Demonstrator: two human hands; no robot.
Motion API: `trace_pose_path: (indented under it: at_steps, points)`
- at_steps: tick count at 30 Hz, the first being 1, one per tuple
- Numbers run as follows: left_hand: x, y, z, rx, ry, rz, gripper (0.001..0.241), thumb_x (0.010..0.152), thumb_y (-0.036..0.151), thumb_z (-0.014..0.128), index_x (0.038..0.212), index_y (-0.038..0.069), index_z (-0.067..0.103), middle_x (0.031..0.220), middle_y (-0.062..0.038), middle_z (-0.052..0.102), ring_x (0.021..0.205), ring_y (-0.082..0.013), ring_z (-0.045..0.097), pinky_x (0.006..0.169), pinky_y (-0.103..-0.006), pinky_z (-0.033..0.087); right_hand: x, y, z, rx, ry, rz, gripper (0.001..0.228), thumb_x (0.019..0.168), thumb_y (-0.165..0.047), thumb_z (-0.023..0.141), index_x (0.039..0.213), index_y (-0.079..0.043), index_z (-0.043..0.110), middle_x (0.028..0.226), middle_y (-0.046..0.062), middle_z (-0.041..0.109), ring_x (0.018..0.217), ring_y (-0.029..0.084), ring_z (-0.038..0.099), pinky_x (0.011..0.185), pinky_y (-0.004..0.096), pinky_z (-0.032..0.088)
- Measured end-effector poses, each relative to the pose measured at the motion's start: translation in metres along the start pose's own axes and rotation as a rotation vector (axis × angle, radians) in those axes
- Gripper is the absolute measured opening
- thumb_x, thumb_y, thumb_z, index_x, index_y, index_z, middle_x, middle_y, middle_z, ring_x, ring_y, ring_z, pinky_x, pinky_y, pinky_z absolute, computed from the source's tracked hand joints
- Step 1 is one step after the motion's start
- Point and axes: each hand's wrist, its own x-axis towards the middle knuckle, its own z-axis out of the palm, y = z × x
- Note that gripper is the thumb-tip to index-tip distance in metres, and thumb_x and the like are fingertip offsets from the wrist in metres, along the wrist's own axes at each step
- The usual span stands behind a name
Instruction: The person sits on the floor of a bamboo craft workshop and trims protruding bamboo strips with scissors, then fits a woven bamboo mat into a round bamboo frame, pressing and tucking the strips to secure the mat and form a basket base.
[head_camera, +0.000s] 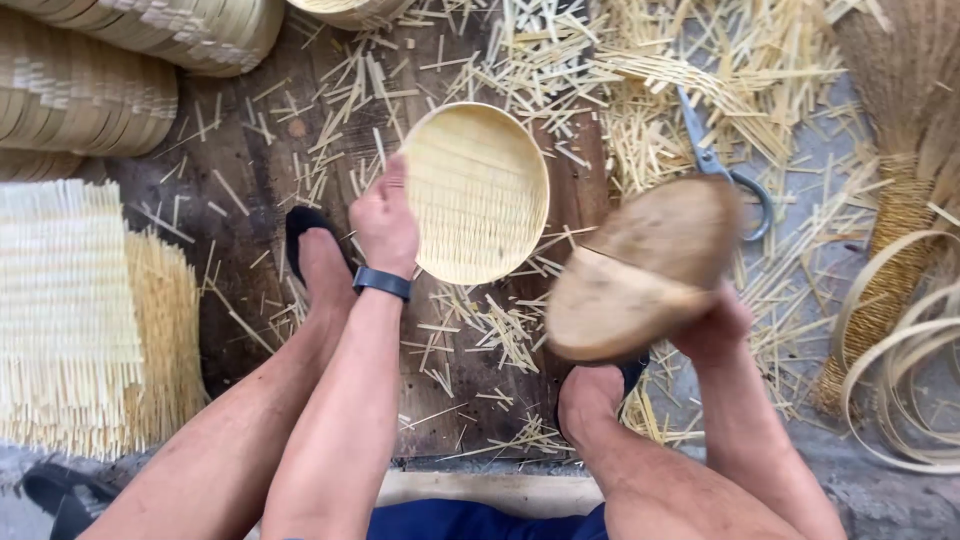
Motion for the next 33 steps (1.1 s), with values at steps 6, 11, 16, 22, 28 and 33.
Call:
trace_pose_path:
  at_steps: [6, 11, 16, 22, 28, 33]
  points:
    - [-0.001, -0.08, -0.006, -0.033, 0.39, -0.341, 0.078, 0.099, 0.061, 0.046, 0.103, -0.012, 0.072, 0.092, -0.02, 0.078, 0.083, -0.0283, 0.077, 0.077, -0.0392, 0.057, -0.009, 0.003, -0.001, 0.142, -0.089, -0.127, 0.053, 0.103, -0.032, 0.069, 0.141, 0.002, 0.055, 0.137, 0.017, 0.063, 0.131, 0.033, 0.06, 0.121, 0.052, 0.046]
    - [-0.034, -0.066, -0.009, 0.126, 0.365, -0.428, 0.061, 0.102, 0.051, 0.054, 0.11, -0.006, 0.073, 0.108, -0.024, 0.076, 0.102, -0.0333, 0.071, 0.093, -0.0436, 0.052, -0.009, 0.025, 0.0, -0.049, 0.103, 0.0, 0.053, 0.098, -0.029, 0.069, 0.137, 0.005, 0.057, 0.133, 0.016, 0.064, 0.128, 0.031, 0.061, 0.115, 0.046, 0.046]
    - [-0.034, -0.045, -0.054, 0.748, 0.13, 0.311, 0.056, 0.083, 0.001, 0.059, 0.139, 0.0, 0.067, 0.14, -0.023, 0.062, 0.129, -0.0371, 0.051, 0.11, -0.0483, 0.039, -0.011, 0.041, 0.018, -0.175, 0.059, 0.061, 0.055, 0.094, -0.027, 0.069, 0.138, 0.005, 0.057, 0.122, 0.018, 0.066, 0.116, 0.03, 0.065, 0.107, 0.048, 0.05]
    - [0.014, -0.036, -0.058, 0.904, -0.457, 1.222, 0.034, 0.079, -0.002, 0.066, 0.102, 0.023, 0.072, 0.13, -0.008, 0.07, 0.128, -0.0275, 0.059, 0.115, -0.0515, 0.04, -0.015, 0.056, -0.011, -0.148, 0.049, 0.123, 0.055, 0.095, -0.025, 0.068, 0.137, 0.008, 0.054, 0.123, 0.018, 0.067, 0.112, 0.031, 0.065, 0.099, 0.046, 0.051]
    - [0.114, 0.043, -0.016, 0.822, -0.487, 1.447, 0.02, 0.097, -0.002, 0.065, 0.108, 0.013, 0.072, 0.097, -0.006, 0.071, 0.094, -0.0197, 0.065, 0.082, -0.0334, 0.06, -0.022, 0.061, -0.043, -0.089, 0.109, 0.168, 0.062, 0.09, -0.031, 0.068, 0.139, 0.003, 0.053, 0.124, 0.018, 0.067, 0.111, 0.031, 0.066, 0.095, 0.048, 0.052]
    - [0.216, 0.067, -0.005, 0.894, 0.016, 1.079, 0.031, 0.091, -0.005, 0.059, 0.105, 0.015, 0.079, 0.097, -0.005, 0.073, 0.094, -0.0223, 0.065, 0.081, -0.0348, 0.059, -0.027, 0.066, -0.075, -0.099, 0.109, 0.177, 0.065, 0.09, -0.031, 0.069, 0.14, 0.006, 0.051, 0.125, 0.022, 0.066, 0.112, 0.034, 0.064, 0.093, 0.049, 0.051]
